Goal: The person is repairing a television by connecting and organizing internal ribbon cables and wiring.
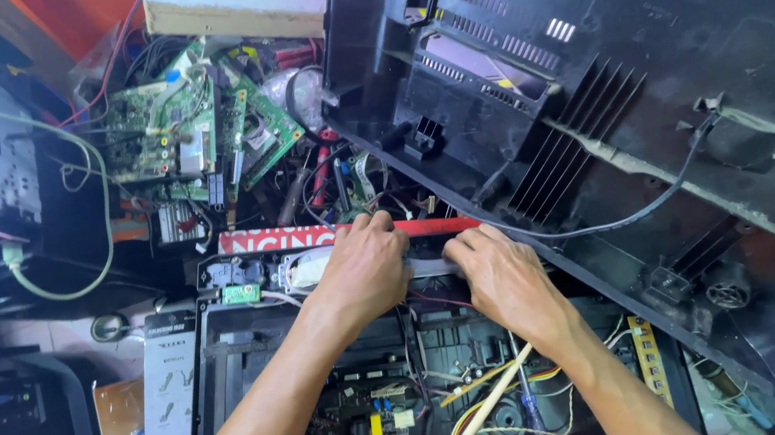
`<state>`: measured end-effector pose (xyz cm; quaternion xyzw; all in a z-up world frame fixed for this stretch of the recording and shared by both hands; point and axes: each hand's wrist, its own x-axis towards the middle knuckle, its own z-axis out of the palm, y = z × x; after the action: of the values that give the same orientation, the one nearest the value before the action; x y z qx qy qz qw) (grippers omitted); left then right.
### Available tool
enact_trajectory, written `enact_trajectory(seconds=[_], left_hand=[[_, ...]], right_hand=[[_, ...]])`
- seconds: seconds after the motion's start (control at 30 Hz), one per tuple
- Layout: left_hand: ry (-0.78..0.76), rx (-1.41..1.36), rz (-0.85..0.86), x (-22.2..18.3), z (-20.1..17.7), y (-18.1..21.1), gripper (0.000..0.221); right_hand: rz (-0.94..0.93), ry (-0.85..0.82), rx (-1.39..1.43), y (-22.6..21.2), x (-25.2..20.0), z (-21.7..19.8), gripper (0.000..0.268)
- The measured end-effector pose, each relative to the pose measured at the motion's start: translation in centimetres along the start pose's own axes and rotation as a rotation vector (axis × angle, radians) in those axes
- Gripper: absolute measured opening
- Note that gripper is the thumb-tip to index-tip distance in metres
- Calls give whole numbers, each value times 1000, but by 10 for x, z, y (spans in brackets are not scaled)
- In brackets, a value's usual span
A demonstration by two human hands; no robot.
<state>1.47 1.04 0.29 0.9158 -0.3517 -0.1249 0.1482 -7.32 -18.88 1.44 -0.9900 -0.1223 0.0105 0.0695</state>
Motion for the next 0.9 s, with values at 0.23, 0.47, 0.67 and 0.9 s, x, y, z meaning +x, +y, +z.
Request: enact_trajectory(seconds=[0.23,0.47,0.67,0.9], left_hand=[[14,43,-12,1,6,0,26],[-48,93,-36,-1,-9,10,32],[-85,120,-45,2,-1,9,38],[-72,167,-45,2,-1,13,40]], right_hand=[[21,8,18,-2,0,1,13],[31,-13,3,-4,-1,-2,17],[50,-33,5,-5,-1,-1,17],[53,-44,-4,-1,-2,2,15]])
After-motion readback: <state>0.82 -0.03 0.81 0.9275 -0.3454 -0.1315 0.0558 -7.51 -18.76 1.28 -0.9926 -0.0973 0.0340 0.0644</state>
